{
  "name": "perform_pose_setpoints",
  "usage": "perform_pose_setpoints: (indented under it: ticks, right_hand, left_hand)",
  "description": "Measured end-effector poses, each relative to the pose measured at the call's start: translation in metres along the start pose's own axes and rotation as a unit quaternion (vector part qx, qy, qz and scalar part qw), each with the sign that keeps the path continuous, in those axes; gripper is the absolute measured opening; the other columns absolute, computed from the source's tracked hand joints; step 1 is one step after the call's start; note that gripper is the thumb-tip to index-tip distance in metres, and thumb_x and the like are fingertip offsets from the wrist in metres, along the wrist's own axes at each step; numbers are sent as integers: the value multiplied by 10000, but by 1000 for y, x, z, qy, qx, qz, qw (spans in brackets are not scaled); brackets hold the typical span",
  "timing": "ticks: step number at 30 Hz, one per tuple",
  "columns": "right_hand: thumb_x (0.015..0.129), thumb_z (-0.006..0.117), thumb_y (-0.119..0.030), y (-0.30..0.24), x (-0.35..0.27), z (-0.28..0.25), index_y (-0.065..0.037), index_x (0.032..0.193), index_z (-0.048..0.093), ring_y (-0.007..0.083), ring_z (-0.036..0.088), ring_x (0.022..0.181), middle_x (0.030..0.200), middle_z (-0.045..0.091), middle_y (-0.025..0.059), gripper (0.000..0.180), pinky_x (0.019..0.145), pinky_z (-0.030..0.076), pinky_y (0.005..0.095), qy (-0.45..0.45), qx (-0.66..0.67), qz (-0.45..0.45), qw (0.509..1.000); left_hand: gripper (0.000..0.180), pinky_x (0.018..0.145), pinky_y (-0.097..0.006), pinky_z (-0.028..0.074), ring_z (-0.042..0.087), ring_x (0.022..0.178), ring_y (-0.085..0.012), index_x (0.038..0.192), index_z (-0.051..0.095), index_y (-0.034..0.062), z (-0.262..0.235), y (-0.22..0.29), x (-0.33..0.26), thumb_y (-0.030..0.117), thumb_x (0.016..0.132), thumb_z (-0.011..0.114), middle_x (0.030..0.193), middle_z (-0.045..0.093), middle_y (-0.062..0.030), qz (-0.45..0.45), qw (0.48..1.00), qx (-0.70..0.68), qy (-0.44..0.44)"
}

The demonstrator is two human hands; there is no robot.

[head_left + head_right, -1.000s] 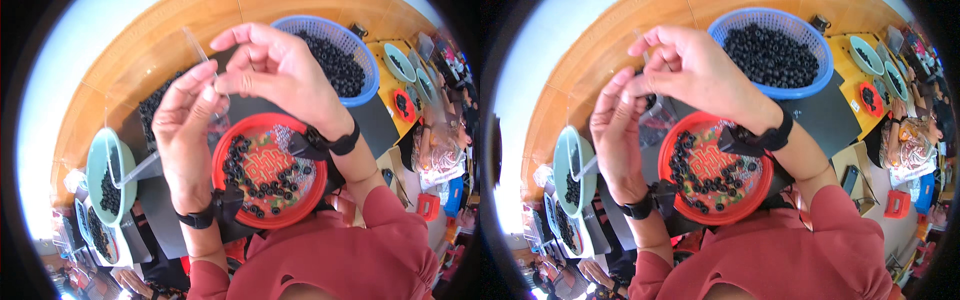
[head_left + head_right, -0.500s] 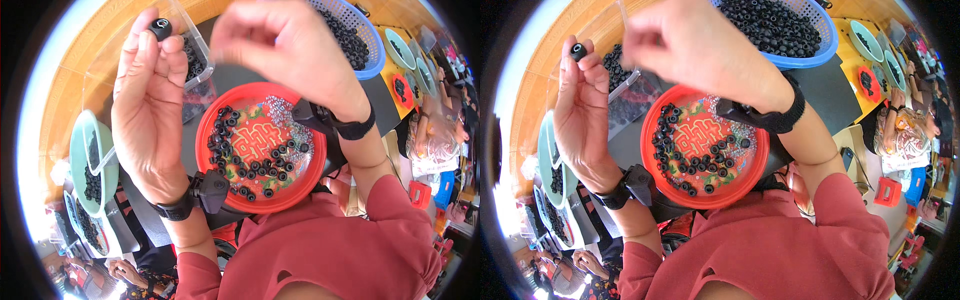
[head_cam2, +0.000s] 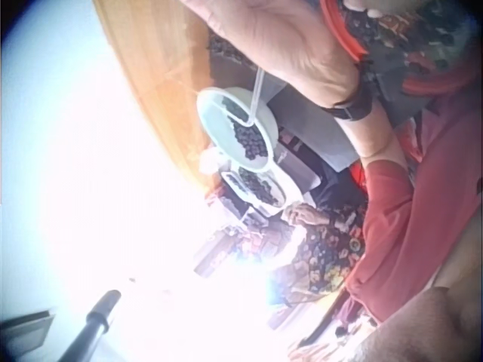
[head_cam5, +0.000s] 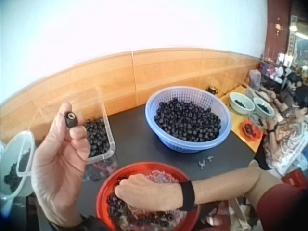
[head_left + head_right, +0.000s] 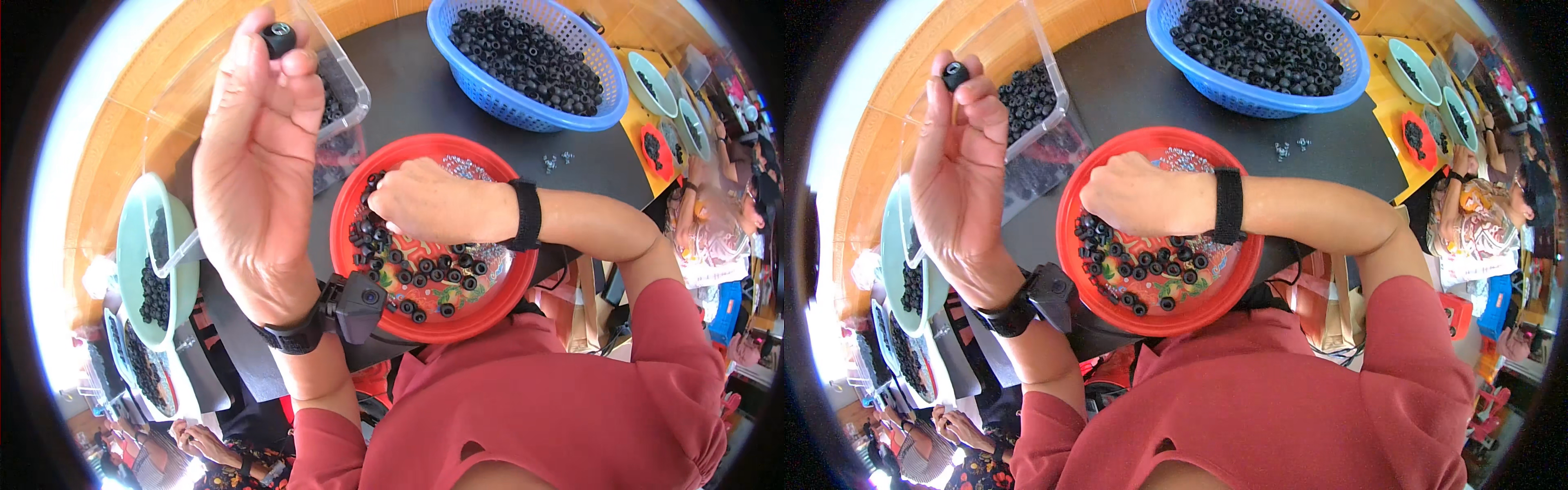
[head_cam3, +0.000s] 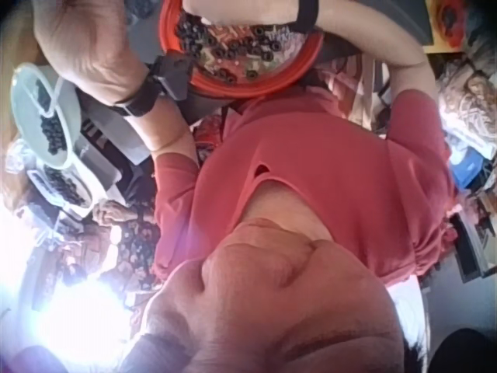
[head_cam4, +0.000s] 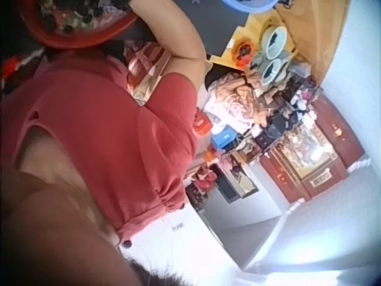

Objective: Assembling small black plastic casing parts by hand.

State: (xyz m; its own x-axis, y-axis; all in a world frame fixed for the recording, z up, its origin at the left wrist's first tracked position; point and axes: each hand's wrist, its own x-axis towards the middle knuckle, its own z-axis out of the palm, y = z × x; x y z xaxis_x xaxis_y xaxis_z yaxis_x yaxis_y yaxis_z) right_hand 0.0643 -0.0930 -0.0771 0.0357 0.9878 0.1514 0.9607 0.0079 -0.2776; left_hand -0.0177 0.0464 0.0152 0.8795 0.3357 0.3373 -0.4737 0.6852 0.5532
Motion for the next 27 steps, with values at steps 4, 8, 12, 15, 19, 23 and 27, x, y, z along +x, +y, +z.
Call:
perform_pose_setpoints:
  ticks: [4, 8, 12, 15, 19, 23, 27]
  right_hand:
    - [749, 689, -151, 3, -5, -40, -6, 771, 623, 338, 652, 692, 687, 638, 157, 161, 628, 505, 444, -9, 47, 90, 995]
    - [759, 741, -67, 7, -15, -103, -33, 861, 649, 159, 580, 521, 701, 621, 72, 142, 492, 461, 279, 293, 122, 26, 948]
    - [771, 723, -120, 5, -11, -118, -60, 852, 602, 257, 606, 634, 717, 587, 88, 157, 553, 470, 344, 415, 33, -16, 909]
    - [770, 695, -129, 12, -7, -115, -80, 887, 600, 217, 583, 655, 740, 552, 56, 159, 584, 450, 323, 453, -72, -63, 886]
    - [763, 594, -132, 17, -7, -112, -55, 901, 598, 201, 575, 703, 812, 556, 36, 159, 637, 443, 309, 424, -142, -81, 891]
    - [769, 613, -132, 17, -9, -114, -66, 938, 619, 212, 584, 717, 823, 572, 35, 181, 659, 449, 319, 413, -110, -109, 897]
    - [754, 703, -27, 17, -13, -122, -32, 966, 683, 222, 628, 723, 858, 666, 76, 213, 659, 478, 298, 404, -18, -92, 910]
  left_hand:
    - [286, 808, -284, 487, 507, 878, -162, 1231, 492, -30, -1, -7, -1, 143, 1003, 480, 1089, 537, -145, -22, 999, 0, 34]
    - [230, 808, -243, 499, 608, 862, -135, 1133, 582, -20, 1, -12, -4, 108, 943, 579, 994, 642, -100, -41, 998, 21, 30]
    - [206, 808, -234, 491, 609, 861, -106, 1104, 616, 2, 6, -22, -7, 126, 940, 593, 999, 642, -38, -83, 988, 97, 85]
    - [211, 755, -230, 491, 599, 796, -92, 1095, 638, -1, 7, -25, -6, 129, 932, 612, 948, 664, -43, -138, 981, 120, 68]
    - [189, 713, -223, 494, 598, 760, -95, 1063, 655, 2, 10, -28, -4, 127, 925, 623, 908, 671, -56, -127, 978, 142, 81]
    - [179, 709, -223, 498, 598, 750, -94, 1056, 659, 5, 10, -29, -6, 118, 921, 625, 910, 672, -61, -110, 978, 163, 75]
    - [163, 716, -223, 502, 615, 778, -100, 1045, 661, 7, 12, -32, -5, 106, 922, 621, 917, 674, -61, -98, 978, 170, 76]
